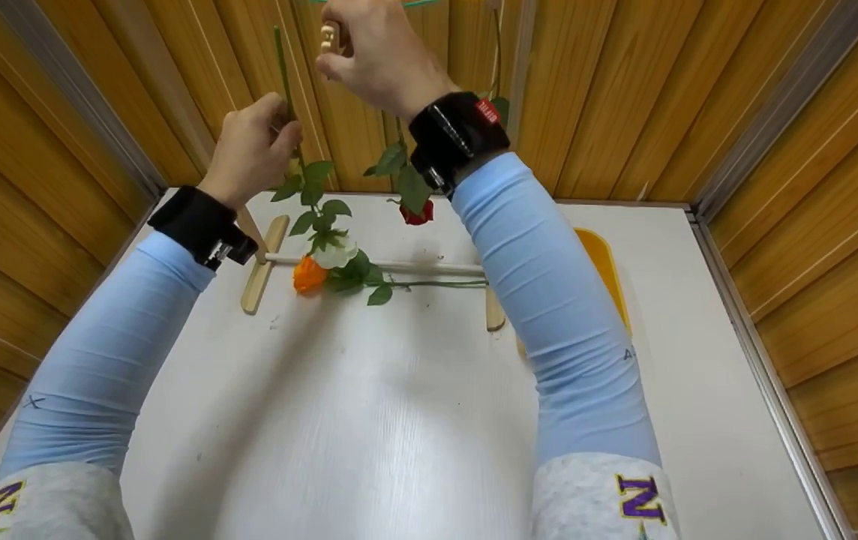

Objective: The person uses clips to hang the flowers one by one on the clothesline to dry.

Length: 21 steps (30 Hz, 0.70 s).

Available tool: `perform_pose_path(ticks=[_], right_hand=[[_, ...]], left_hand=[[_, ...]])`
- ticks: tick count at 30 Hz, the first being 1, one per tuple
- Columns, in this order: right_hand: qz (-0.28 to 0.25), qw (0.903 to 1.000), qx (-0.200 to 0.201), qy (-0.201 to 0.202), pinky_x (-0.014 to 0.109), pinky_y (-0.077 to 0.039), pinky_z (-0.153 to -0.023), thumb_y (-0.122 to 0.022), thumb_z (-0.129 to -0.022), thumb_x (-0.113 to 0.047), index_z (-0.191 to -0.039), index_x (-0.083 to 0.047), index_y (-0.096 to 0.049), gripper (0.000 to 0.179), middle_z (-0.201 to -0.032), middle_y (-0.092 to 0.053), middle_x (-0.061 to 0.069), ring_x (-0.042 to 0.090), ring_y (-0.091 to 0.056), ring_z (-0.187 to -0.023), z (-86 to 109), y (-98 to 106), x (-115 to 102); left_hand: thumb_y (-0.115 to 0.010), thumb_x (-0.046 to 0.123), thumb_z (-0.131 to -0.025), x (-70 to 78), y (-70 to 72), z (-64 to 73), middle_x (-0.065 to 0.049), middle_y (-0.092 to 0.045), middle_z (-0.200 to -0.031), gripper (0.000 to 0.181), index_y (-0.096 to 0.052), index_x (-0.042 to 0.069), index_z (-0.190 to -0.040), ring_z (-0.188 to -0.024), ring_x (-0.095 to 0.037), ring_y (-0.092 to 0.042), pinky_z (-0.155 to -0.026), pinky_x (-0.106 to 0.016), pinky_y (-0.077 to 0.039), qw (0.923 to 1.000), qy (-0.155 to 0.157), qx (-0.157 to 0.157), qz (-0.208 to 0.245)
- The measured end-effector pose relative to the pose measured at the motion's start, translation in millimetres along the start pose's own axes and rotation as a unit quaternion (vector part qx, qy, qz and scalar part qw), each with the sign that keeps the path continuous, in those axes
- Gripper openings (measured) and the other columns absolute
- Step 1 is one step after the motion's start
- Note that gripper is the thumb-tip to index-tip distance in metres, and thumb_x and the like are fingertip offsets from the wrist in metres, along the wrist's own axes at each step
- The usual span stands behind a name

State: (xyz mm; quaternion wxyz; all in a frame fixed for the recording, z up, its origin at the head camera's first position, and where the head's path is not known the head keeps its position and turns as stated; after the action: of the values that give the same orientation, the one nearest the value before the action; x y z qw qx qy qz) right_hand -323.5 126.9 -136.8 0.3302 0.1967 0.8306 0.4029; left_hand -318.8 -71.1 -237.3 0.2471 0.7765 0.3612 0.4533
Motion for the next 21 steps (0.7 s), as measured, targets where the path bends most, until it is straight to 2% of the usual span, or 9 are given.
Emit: perform_pose_path(ticks=[6,11,15,19,21], right_hand=[[-0.014,0.9995,0.015,-0.026,0.018,-0.049,-0.091,-0.059,-0.107,-0.024,-0.133,-0.007,-0.064,0.032,-0.120,-0.069,0.010,0.012,-0.064,-0.101,-23.1,-1.6,-3.0],[0.009,0.9984,0.023,-0.051,0.021,-0.043,-0.093,-0.055,-0.108,-0.033,-0.125,-0.008,-0.071,0.034,-0.125,-0.066,0.009,0.004,-0.051,-0.097,-42.4,-3.1,-1.5],[0.015,0.9978,0.028,-0.057,0.021,-0.039,-0.103,-0.053,-0.109,-0.032,-0.132,-0.010,-0.068,0.036,-0.136,-0.061,0.010,0.011,-0.052,-0.109,-54.6,-1.7,1.8],[-0.021,0.9969,0.027,-0.071,0.021,-0.034,-0.114,-0.054,-0.109,-0.029,-0.146,-0.014,-0.058,0.041,-0.147,-0.055,0.007,0.018,-0.051,-0.132,-61.1,1.5,6.8],[-0.014,0.9964,0.024,-0.081,0.022,-0.032,-0.117,-0.052,-0.110,-0.030,-0.151,-0.015,-0.053,0.044,-0.153,-0.051,0.006,0.019,-0.048,-0.138,-63.1,3.3,8.8]], left_hand=[[-0.049,0.012,-0.109,-5.3,-1.9,-9.1,-0.010,-0.058,-0.088,0.015,-0.055,0.002,-0.099,-0.077,-0.019,-0.052,-0.068,-0.027,-0.038,0.9994,0.034,-0.010,0.005],[-0.050,0.013,-0.109,-5.9,-5.7,-16.9,-0.014,-0.067,-0.099,0.017,-0.061,0.000,-0.108,-0.083,-0.018,-0.056,-0.072,-0.026,-0.043,0.9981,0.058,-0.019,0.013],[-0.050,0.013,-0.109,-2.7,-9.0,-23.1,-0.015,-0.070,-0.107,0.019,-0.064,0.000,-0.112,-0.086,-0.018,-0.059,-0.074,-0.025,-0.045,0.9975,0.065,-0.021,0.020],[-0.049,0.012,-0.109,1.2,-11.1,-29.0,-0.015,-0.070,-0.107,0.019,-0.064,0.000,-0.113,-0.085,-0.017,-0.059,-0.073,-0.025,-0.045,0.9972,0.069,-0.021,0.020],[-0.050,0.012,-0.109,2.4,-11.6,-31.9,-0.015,-0.070,-0.107,0.019,-0.064,0.000,-0.113,-0.085,-0.017,-0.058,-0.074,-0.025,-0.045,0.9970,0.071,-0.022,0.019]])
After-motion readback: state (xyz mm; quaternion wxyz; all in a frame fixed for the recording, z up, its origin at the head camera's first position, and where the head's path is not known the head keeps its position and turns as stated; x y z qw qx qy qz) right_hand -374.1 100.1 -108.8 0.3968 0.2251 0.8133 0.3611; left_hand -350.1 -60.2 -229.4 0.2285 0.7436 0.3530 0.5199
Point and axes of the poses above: each hand's wrist, its own z-axis away from the middle knuckle, its own y-axis out of the back of the hand, x = y × z, the point moved 2 cm from there along -z, towards the middle knuckle
